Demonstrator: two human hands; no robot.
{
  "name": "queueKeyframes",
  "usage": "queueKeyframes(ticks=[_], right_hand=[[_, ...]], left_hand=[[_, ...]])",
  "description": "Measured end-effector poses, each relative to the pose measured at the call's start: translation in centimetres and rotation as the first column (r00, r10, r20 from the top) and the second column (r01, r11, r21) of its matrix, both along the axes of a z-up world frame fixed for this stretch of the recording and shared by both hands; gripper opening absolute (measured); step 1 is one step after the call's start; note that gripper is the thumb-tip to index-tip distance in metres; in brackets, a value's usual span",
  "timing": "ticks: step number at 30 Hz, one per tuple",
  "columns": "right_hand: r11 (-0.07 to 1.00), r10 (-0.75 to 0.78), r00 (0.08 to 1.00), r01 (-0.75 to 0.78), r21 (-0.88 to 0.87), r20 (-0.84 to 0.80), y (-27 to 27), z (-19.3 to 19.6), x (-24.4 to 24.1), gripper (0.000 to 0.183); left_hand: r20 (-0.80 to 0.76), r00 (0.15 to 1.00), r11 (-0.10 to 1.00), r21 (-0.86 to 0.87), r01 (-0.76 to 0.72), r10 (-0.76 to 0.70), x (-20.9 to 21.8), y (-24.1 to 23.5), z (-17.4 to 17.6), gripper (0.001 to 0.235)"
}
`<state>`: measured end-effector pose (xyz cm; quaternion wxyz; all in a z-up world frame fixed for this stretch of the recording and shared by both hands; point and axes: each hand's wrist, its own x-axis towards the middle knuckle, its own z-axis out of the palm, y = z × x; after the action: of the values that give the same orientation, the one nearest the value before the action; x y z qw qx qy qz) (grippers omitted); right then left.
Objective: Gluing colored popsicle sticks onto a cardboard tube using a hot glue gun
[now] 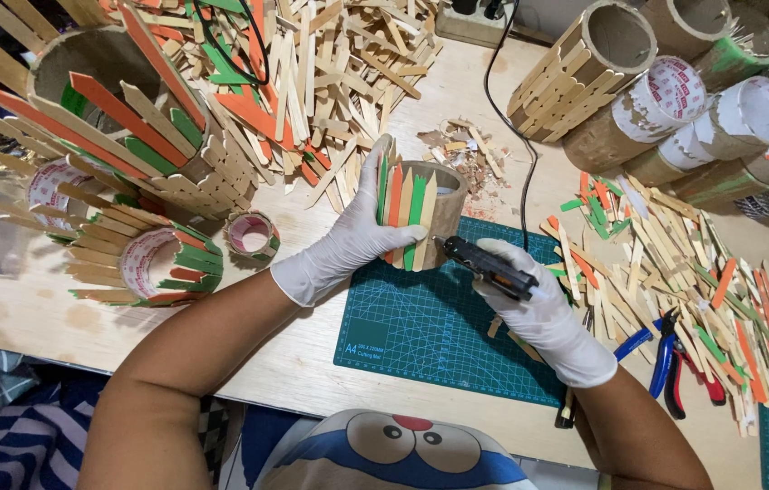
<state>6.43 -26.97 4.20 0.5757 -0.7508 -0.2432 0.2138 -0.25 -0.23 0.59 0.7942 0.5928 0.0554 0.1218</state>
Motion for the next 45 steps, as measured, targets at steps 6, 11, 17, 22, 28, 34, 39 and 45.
queueKeyframes(ticks=[6,11,17,22,28,34,39,45], right_hand=[[0.987,0.053,0.978,-0.021,-0.157,0.2,-0.1,4.3,-1.1,0.071],[0.818,0.378,0.827,-0.087,-0.568,0.417,-1.8,5.8,0.5,0.085],[0.833,0.309,0.681,0.142,-0.534,0.664,-1.6,9.2,8.0,0.083],[0.813,0.235,0.669,0.262,-0.52,0.705,0.2,13.4,14.3,0.071],[0.87,0.24,0.604,0.214,-0.444,0.76,3.2,13.6,19.5,0.048],[0.792,0.376,0.507,0.259,-0.553,0.776,2.8,8.6,27.7,0.042],[0.744,0.36,0.607,0.271,-0.611,0.708,1.0,11.3,22.2,0.042],[0.95,0.275,0.078,-0.178,-0.258,0.958,-4.7,9.3,15.7,0.02]], left_hand=[[-0.011,1.0,1.0,0.009,-0.016,0.016,-0.3,-0.4,0.8,0.128],[-0.067,0.997,0.997,0.068,-0.024,0.028,-0.5,-0.6,1.6,0.125],[-0.062,0.998,1.0,-0.011,-0.024,0.023,-0.3,-0.7,0.7,0.124],[-0.037,0.999,0.98,0.197,0.033,-0.026,-0.8,-1.1,2.7,0.121],[-0.091,0.995,0.99,0.129,0.057,-0.045,-1.1,-1.3,3.2,0.124],[-0.091,0.995,0.985,0.165,0.046,-0.031,-1.2,-1.3,3.8,0.12],[-0.089,0.995,0.981,0.189,0.054,-0.037,-1.3,-1.6,4.9,0.123],[-0.238,0.968,0.996,0.023,0.083,-0.075,-1.4,-2.0,6.5,0.125]])
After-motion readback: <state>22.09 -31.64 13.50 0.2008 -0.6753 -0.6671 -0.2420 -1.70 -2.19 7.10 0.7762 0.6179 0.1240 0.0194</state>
